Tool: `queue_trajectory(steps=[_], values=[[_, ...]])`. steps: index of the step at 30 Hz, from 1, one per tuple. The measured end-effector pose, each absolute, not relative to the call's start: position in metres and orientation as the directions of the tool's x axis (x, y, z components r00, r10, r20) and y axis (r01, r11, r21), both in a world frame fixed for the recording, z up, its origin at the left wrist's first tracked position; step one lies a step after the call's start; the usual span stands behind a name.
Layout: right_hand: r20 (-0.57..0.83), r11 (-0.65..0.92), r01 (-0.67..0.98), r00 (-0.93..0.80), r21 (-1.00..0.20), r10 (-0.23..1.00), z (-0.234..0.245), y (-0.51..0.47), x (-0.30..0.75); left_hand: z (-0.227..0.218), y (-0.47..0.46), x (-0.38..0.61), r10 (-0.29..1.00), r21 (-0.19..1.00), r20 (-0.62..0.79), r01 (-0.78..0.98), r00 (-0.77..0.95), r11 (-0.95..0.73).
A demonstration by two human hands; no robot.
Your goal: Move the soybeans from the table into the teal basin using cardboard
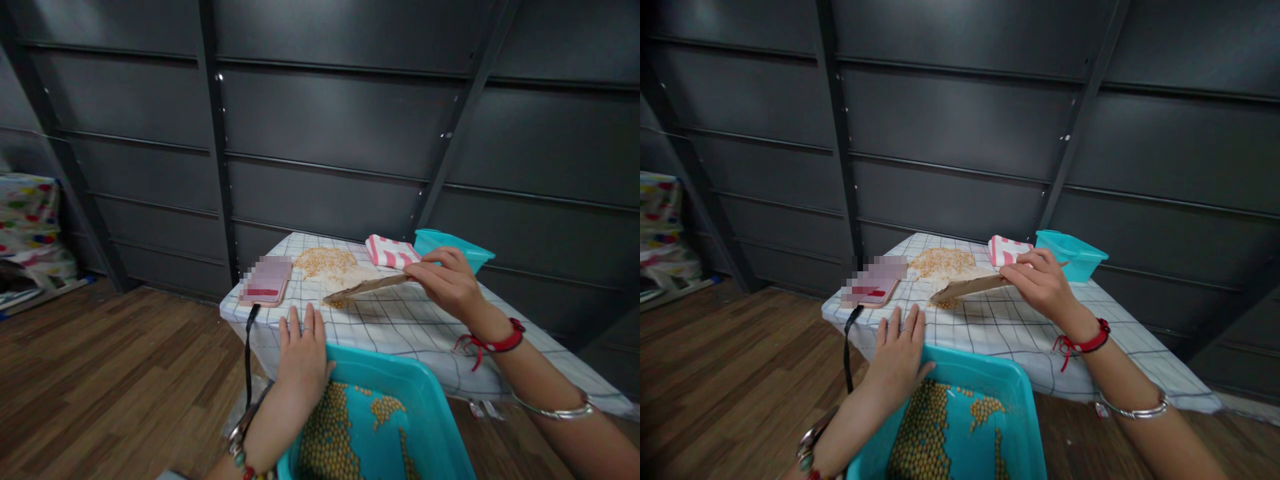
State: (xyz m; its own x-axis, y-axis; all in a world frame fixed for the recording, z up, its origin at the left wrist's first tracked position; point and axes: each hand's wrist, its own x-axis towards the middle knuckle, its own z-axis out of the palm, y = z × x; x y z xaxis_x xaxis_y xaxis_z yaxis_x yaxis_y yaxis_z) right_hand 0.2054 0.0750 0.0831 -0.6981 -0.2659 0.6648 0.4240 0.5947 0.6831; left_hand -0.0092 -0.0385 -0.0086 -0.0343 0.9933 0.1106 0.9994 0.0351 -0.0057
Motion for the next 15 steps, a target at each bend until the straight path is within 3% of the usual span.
queue_trajectory(steps=[6,15], values=[[0.697,0.551,0.494,-0.671,0.673,-0.251,0.083,0.077,0.199,-0.01,-0.038,-0.008,0.988,-0.03,0.149,0.999,-0.029,0.033],[0.658,0.586,0.432,-0.712,0.685,-0.245,0.076,0.072,0.196,-0.011,-0.038,-0.01,0.989,-0.015,0.146,0.999,-0.03,0.033]])
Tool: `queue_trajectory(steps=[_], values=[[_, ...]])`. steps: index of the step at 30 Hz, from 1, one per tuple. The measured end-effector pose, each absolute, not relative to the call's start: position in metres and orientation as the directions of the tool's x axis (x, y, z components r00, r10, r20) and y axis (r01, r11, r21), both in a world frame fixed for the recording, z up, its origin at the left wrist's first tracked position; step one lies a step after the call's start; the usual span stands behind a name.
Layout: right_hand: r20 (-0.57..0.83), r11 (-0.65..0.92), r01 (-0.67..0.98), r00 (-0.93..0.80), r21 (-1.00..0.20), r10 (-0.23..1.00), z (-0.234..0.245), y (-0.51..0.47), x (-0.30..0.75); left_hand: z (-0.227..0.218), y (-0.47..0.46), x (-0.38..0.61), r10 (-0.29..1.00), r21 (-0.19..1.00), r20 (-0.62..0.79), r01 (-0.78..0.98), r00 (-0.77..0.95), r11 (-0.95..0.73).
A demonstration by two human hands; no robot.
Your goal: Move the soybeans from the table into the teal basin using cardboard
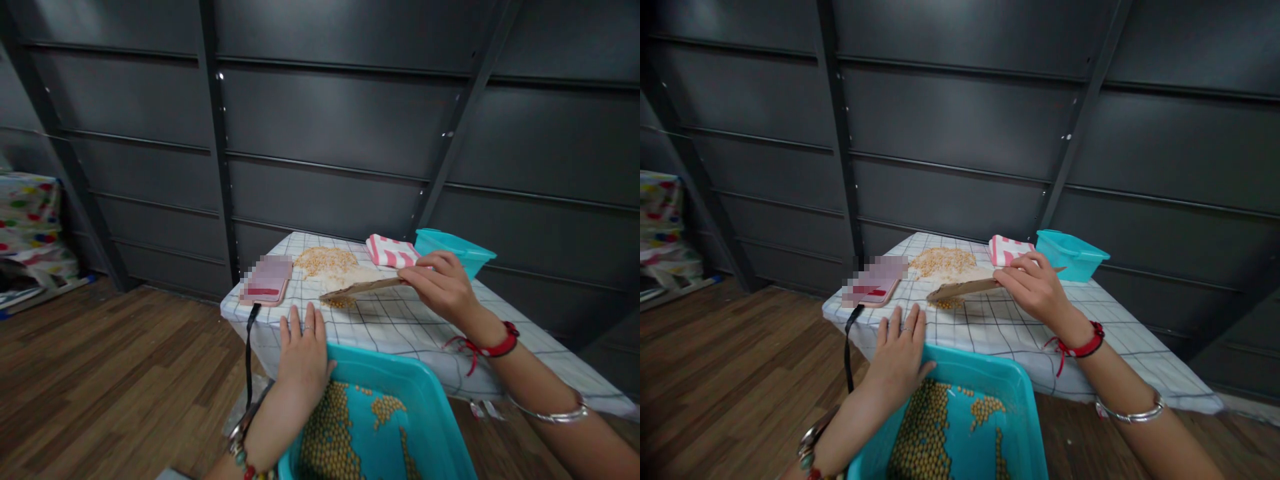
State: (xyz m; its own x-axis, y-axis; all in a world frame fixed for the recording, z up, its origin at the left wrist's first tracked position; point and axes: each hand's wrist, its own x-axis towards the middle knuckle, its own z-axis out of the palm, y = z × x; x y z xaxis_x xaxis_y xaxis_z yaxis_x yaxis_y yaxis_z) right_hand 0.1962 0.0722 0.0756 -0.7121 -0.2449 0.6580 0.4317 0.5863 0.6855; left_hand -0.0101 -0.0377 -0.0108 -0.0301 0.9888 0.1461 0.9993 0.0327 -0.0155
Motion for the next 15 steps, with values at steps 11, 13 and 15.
queue_trajectory(steps=[11,13,15], values=[[0.684,0.624,0.427,-0.686,0.654,-0.247,0.078,0.048,0.22,-0.012,-0.038,-0.008,0.988,-0.029,0.153,0.999,-0.028,0.033],[0.701,0.622,0.445,-0.669,0.644,-0.248,0.079,0.049,0.221,-0.014,-0.037,-0.008,0.985,-0.044,0.169,0.999,-0.019,0.027],[0.716,0.614,0.466,-0.652,0.637,-0.248,0.079,0.052,0.218,-0.015,-0.037,-0.008,0.984,-0.056,0.178,0.998,-0.01,0.02]])
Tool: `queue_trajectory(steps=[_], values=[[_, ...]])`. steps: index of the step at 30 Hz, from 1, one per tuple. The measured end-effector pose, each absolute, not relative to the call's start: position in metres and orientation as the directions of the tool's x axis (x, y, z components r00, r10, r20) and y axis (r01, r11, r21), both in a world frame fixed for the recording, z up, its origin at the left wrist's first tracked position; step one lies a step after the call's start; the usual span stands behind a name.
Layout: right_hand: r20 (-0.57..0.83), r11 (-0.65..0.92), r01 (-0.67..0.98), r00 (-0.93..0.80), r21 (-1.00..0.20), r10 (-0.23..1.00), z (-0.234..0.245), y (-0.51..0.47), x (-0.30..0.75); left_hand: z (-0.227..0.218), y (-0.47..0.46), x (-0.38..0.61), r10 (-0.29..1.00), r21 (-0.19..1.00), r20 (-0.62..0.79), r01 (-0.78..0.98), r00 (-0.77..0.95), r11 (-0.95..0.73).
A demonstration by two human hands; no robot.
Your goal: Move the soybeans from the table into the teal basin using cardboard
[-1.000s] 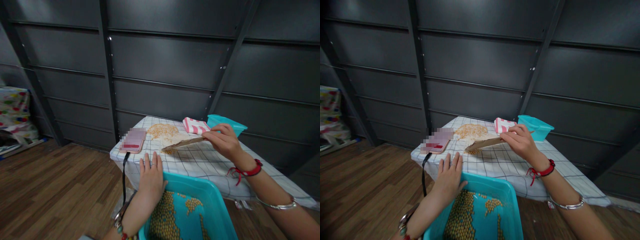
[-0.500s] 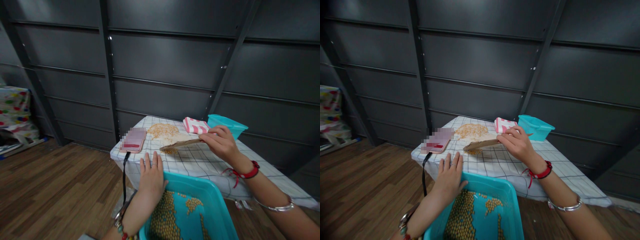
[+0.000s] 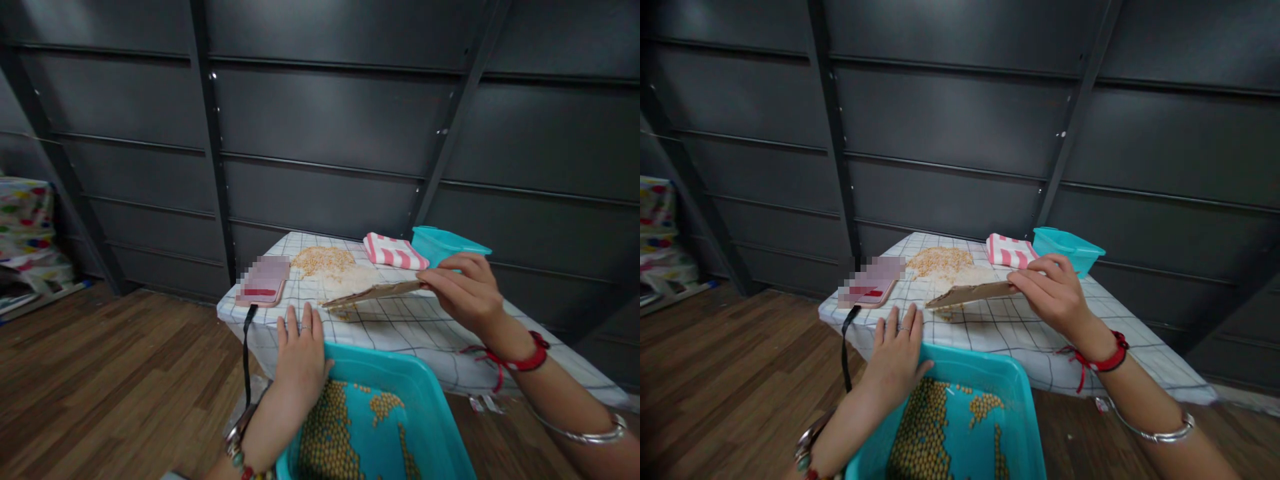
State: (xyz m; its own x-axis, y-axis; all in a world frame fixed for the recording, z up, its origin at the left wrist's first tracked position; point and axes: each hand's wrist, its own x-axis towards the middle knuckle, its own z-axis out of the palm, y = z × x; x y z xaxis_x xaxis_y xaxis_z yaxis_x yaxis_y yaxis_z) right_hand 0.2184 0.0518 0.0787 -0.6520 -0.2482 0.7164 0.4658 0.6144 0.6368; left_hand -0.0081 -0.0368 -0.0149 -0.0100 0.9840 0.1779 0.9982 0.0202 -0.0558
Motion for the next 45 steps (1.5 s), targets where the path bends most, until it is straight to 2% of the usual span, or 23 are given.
queue_trajectory(steps=[5,15,23,32,45], values=[[0.715,0.581,0.49,-0.654,0.65,-0.247,0.076,0.062,0.201,-0.012,-0.037,-0.007,0.988,-0.041,0.151,0.999,-0.019,0.026],[0.665,0.596,0.423,-0.697,0.683,-0.267,0.074,0.059,0.197,-0.008,-0.038,-0.009,0.992,-0.008,0.124,0.999,-0.036,0.037],[0.704,0.62,0.454,-0.671,0.639,-0.234,0.078,0.045,0.223,-0.005,-0.039,-0.007,0.996,-0.002,0.079,0.999,-0.038,0.038],[0.694,0.562,0.476,-0.667,0.677,-0.271,0.073,0.061,0.203,-0.006,-0.038,-0.005,0.994,-0.03,0.102,0.999,-0.041,0.044],[0.692,0.616,0.44,-0.677,0.654,-0.251,0.076,0.042,0.221,-0.008,-0.038,-0.008,0.994,-0.027,0.108,0.999,-0.034,0.037]])
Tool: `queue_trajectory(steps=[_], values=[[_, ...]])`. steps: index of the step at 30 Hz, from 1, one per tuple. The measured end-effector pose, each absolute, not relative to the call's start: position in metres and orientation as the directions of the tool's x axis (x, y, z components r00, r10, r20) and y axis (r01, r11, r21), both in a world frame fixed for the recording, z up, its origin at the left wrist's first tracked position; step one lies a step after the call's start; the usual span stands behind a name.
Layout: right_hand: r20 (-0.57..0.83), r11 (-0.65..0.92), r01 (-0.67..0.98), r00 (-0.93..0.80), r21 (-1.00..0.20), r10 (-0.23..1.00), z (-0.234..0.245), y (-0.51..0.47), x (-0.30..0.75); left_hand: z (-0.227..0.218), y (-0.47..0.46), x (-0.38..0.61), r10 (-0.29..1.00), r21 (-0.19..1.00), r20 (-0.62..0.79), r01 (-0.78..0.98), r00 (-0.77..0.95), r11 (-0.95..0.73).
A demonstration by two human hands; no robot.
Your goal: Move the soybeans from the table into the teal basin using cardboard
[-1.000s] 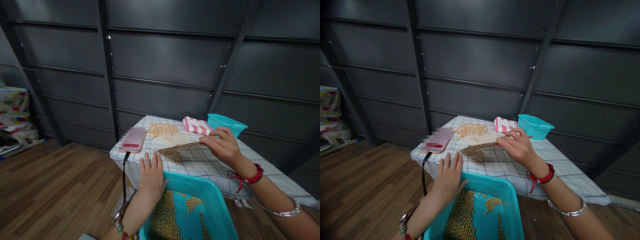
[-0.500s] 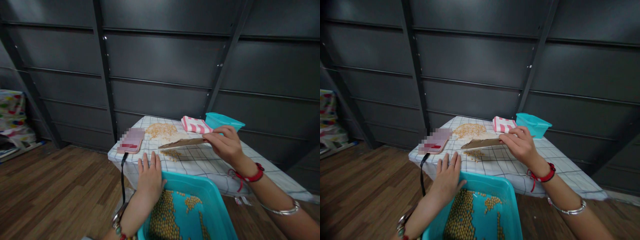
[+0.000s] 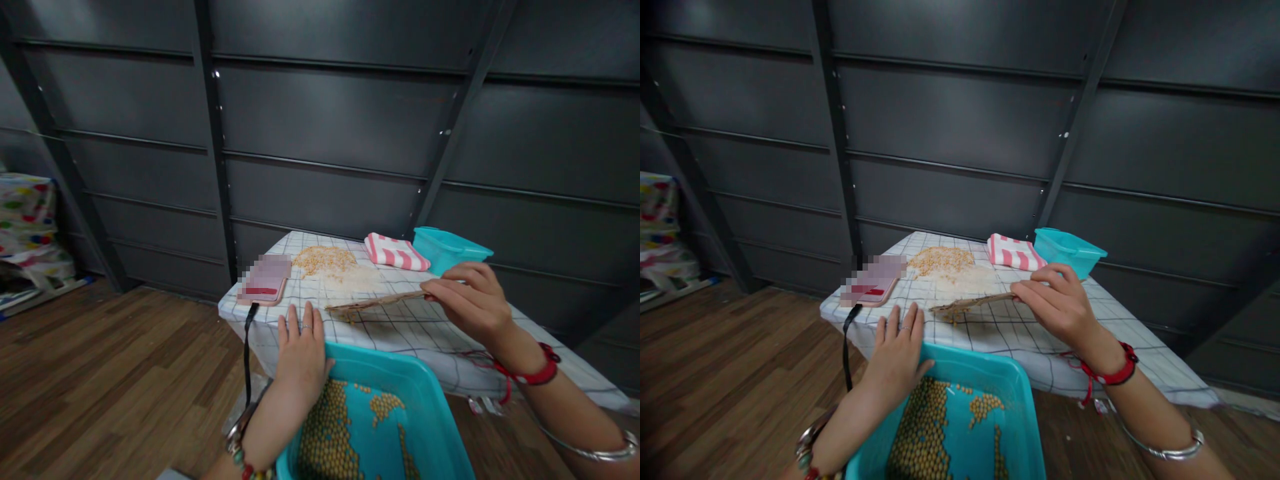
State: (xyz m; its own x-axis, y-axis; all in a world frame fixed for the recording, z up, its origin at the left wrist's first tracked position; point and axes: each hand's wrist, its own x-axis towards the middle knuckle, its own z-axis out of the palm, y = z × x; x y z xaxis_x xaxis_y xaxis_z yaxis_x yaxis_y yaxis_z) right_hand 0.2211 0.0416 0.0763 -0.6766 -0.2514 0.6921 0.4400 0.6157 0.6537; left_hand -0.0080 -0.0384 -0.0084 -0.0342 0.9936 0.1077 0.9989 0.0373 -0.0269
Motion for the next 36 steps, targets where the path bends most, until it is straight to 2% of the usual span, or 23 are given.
queue_trajectory(steps=[7,18,28,36], values=[[0.711,0.57,0.492,-0.656,0.657,-0.253,0.078,0.047,0.216,-0.008,-0.038,-0.006,0.992,-0.054,0.12,0.998,-0.034,0.041],[0.664,0.62,0.408,-0.703,0.67,-0.254,0.073,0.043,0.207,-0.012,-0.036,-0.01,0.992,-0.041,0.124,0.998,-0.032,0.038],[0.708,0.608,0.466,-0.666,0.642,-0.236,0.079,0.038,0.224,-0.011,-0.038,-0.008,0.988,-0.043,0.15,0.998,-0.028,0.035],[0.671,0.592,0.444,-0.704,0.673,-0.235,0.077,0.042,0.207,-0.01,-0.038,-0.008,0.989,-0.021,0.146,0.999,-0.028,0.032]])
